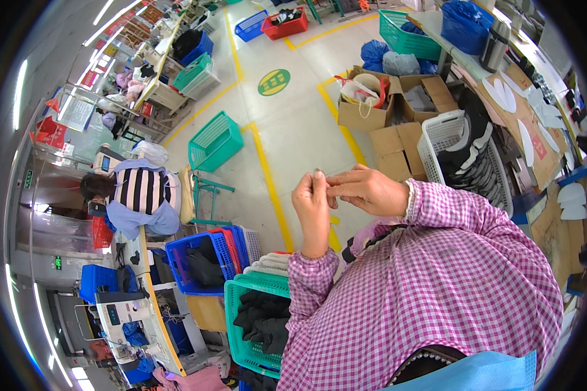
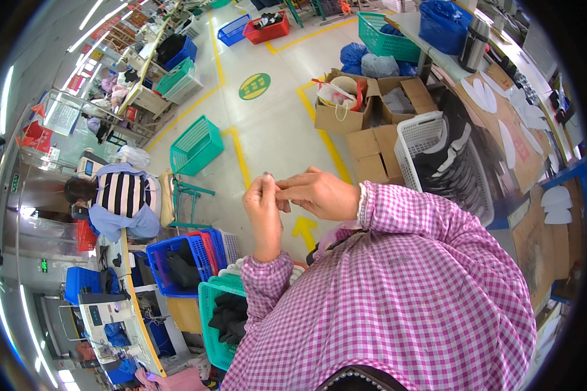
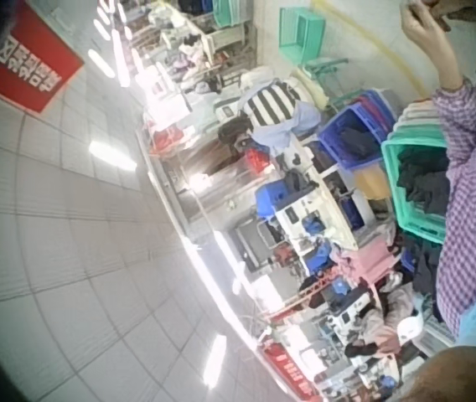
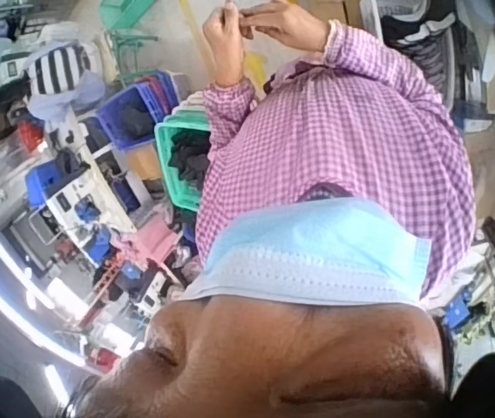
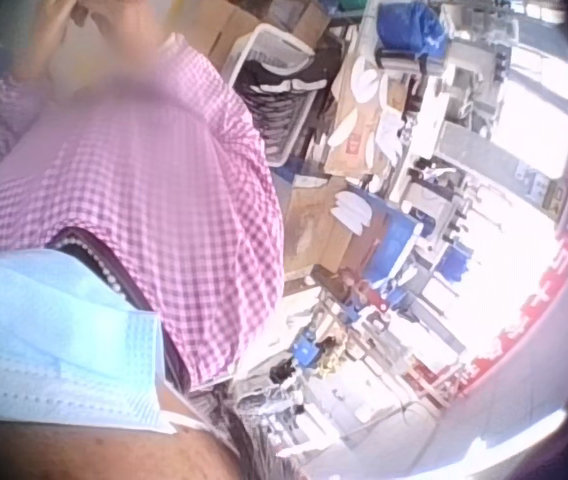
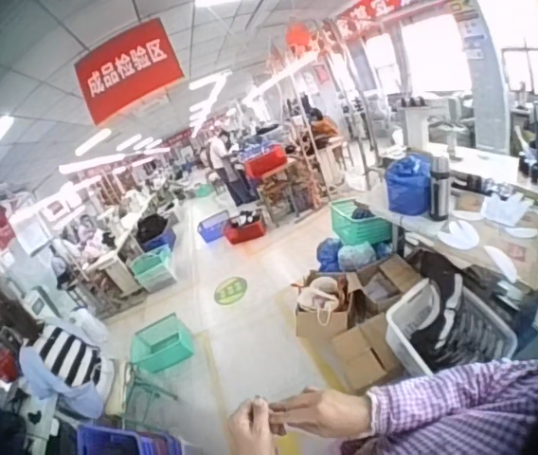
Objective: The person picks up a black glove from a white basket, turns it over, and inspects it by hand. They then handle a small thin object, possibly a tag or string, repeatedly manipulating it between their fingers while seated at a workstation in a factory.
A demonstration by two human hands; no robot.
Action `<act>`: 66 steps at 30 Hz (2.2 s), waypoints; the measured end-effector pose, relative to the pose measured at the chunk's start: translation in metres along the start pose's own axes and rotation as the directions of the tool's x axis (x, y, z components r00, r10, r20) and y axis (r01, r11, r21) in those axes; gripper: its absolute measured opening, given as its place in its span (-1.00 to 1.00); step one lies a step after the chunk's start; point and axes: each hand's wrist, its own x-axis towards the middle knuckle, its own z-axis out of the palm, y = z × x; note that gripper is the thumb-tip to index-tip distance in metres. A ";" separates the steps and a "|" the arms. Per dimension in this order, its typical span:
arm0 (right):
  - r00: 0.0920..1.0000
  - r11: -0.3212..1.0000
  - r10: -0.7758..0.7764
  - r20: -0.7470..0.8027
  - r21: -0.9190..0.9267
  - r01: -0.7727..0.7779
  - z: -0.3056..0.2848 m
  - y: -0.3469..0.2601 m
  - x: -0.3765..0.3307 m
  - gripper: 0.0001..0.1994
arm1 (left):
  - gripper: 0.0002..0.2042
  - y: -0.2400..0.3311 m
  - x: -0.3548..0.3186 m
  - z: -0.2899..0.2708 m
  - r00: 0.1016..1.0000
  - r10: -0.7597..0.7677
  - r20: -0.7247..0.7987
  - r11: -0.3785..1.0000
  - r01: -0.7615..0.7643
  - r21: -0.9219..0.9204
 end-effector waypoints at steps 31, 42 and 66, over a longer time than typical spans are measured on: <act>0.990 0.974 0.108 0.089 0.191 -0.123 -0.020 0.003 -0.007 -0.75 | -0.87 0.038 -0.014 -0.011 0.737 0.419 0.530 0.369 -0.672 0.642; 0.994 0.983 0.050 0.092 0.170 -0.065 -0.018 -0.002 -0.008 -0.75 | -0.86 0.020 -0.018 -0.018 0.773 0.326 0.544 0.473 -0.631 0.614; 0.991 0.972 0.086 -0.099 -0.212 -0.106 -0.019 0.018 -0.017 -0.72 | -0.91 0.002 -0.017 0.008 0.944 0.292 0.151 0.892 -0.326 0.312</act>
